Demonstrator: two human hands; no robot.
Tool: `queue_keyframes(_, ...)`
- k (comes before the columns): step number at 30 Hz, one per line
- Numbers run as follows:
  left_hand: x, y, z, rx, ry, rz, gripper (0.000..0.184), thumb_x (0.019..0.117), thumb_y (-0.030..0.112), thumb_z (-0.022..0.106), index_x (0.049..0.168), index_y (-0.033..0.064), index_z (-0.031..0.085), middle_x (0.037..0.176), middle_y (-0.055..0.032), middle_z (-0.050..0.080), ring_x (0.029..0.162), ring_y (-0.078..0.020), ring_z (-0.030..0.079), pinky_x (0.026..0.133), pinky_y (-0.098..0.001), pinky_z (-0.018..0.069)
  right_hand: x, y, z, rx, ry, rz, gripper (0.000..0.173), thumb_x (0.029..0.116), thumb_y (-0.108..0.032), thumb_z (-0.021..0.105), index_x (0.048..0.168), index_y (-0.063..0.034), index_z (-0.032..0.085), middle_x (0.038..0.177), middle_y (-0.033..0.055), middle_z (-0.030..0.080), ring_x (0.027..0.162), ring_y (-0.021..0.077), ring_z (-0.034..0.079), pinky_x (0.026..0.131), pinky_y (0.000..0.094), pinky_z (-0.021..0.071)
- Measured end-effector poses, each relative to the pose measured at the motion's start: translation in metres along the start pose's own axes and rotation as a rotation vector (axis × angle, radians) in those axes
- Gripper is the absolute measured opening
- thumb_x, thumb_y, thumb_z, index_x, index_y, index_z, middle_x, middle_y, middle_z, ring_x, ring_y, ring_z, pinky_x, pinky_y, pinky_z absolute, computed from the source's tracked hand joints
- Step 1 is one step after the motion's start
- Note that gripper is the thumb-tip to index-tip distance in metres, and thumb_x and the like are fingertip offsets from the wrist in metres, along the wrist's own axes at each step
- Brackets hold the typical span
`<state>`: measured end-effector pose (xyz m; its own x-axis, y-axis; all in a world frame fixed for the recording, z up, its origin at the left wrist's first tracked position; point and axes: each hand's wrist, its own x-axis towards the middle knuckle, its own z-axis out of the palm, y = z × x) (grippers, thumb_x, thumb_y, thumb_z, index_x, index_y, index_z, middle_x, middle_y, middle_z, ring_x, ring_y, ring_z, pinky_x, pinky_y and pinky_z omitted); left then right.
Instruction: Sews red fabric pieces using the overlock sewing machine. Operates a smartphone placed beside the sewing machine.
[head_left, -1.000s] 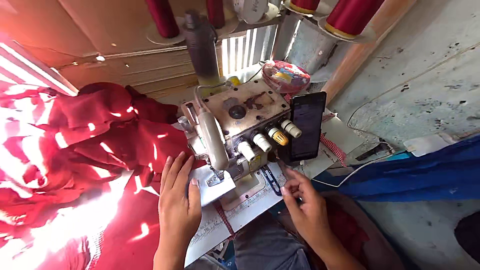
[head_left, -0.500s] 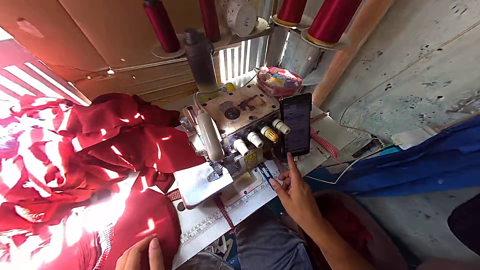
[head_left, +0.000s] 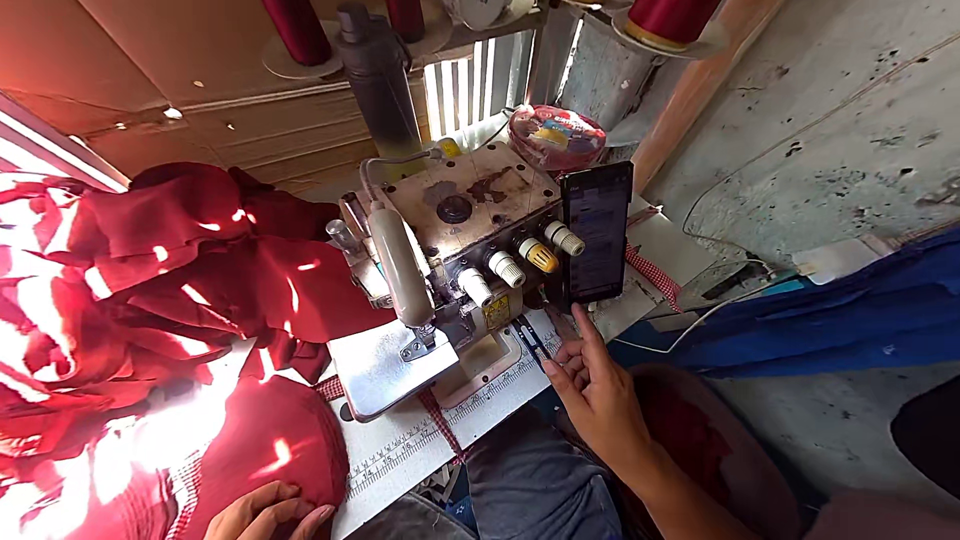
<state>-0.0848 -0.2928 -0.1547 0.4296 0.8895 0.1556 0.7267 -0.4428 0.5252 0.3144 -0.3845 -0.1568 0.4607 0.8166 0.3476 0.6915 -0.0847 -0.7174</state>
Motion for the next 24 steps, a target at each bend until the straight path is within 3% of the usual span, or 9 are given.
queue_keyframes(5,0.007,-0.008,-0.005,0.003,-0.025,0.079,0.033,0.0978,0.032,0.065,0.085,0.0043,0.077,0.1,-0.0114,0.073,0.108,-0.0248,0.064,0.099,-0.0378,0.0473,-0.008,-0.034,0.024,0.253,-0.081,-0.238,0.035,0.1036,-0.022,0.057,0.128,-0.0001,0.068,0.08,0.0007,0.067,0.064,0.0024,0.057,0.057,0.018,0.0505)
queue_keyframes(9,0.009,-0.004,0.001,0.036,0.069,0.061,0.037,0.1001,0.036,0.055,0.086,0.0092,0.077,0.099,-0.0054,0.074,0.104,-0.0197,0.066,0.093,-0.0369,0.0504,0.0,-0.051,0.081,0.424,-0.367,-0.433,0.028,0.1051,-0.023,0.056,0.112,-0.0047,0.076,0.084,0.0038,0.073,0.07,0.0061,0.065,0.065,0.0219,0.0554)
queue_keyframes(11,0.011,-0.003,-0.002,0.011,0.066,0.021,0.032,0.101,0.032,0.056,0.089,0.0098,0.076,0.103,-0.0038,0.073,0.105,-0.0163,0.066,0.094,-0.034,0.051,0.002,-0.052,0.104,0.35,-0.456,-0.439,0.028,0.1048,-0.026,0.056,0.11,-0.0083,0.078,0.089,0.0022,0.076,0.076,0.0065,0.069,0.071,0.0251,0.0591)
queue_keyframes(14,0.014,-0.007,-0.006,-0.037,0.069,-0.031,0.028,0.1029,0.027,0.054,0.091,0.0097,0.073,0.106,-0.0026,0.07,0.104,-0.0101,0.065,0.092,-0.0271,0.0532,0.003,-0.052,0.113,0.264,-0.512,-0.39,0.029,0.1041,-0.031,0.057,0.112,-0.0127,0.078,0.089,-0.001,0.075,0.074,0.0047,0.068,0.07,0.0252,0.0582)
queue_keyframes(19,0.018,-0.015,-0.01,-0.121,0.078,-0.012,0.034,0.1065,0.026,0.045,0.091,0.008,0.069,0.104,-0.0034,0.069,0.104,-0.0086,0.064,0.092,-0.0256,0.0524,0.005,-0.05,0.104,0.363,-0.552,-0.418,0.025,0.1041,-0.022,0.058,0.109,-0.0085,0.078,0.095,0.0015,0.076,0.082,0.0018,0.069,0.077,0.0184,0.0574)
queue_keyframes(20,0.021,-0.016,-0.009,-0.119,0.084,-0.007,0.037,0.1079,0.026,0.04,0.093,0.0063,0.068,0.099,-0.0041,0.069,0.098,-0.0082,0.065,0.088,-0.0262,0.0529,0.006,-0.05,0.104,0.37,-0.554,-0.414,0.024,0.104,-0.021,0.058,0.108,-0.0081,0.078,0.095,0.0017,0.076,0.082,0.0021,0.069,0.077,0.0187,0.0576)
queue_keyframes(22,0.029,-0.016,-0.007,-0.05,0.128,-0.027,0.043,0.1099,0.032,0.037,0.091,0.0052,0.065,0.077,-0.0022,0.063,0.074,-0.0054,0.06,0.068,-0.0243,0.0489,0.006,-0.051,0.104,0.362,-0.551,-0.403,0.024,0.104,-0.02,0.058,0.108,-0.0078,0.078,0.094,0.0017,0.076,0.081,0.0027,0.069,0.076,0.0197,0.0577)
queue_keyframes(24,0.036,-0.019,-0.01,0.023,0.177,-0.028,0.056,0.1035,0.056,0.046,0.082,0.0058,0.061,0.063,-0.0011,0.054,0.057,-0.0065,0.052,0.054,-0.0261,0.0418,0.005,-0.054,0.105,0.335,-0.54,-0.382,0.024,0.104,-0.021,0.058,0.108,-0.0088,0.078,0.094,0.0008,0.077,0.082,0.0021,0.069,0.076,0.0195,0.0579)
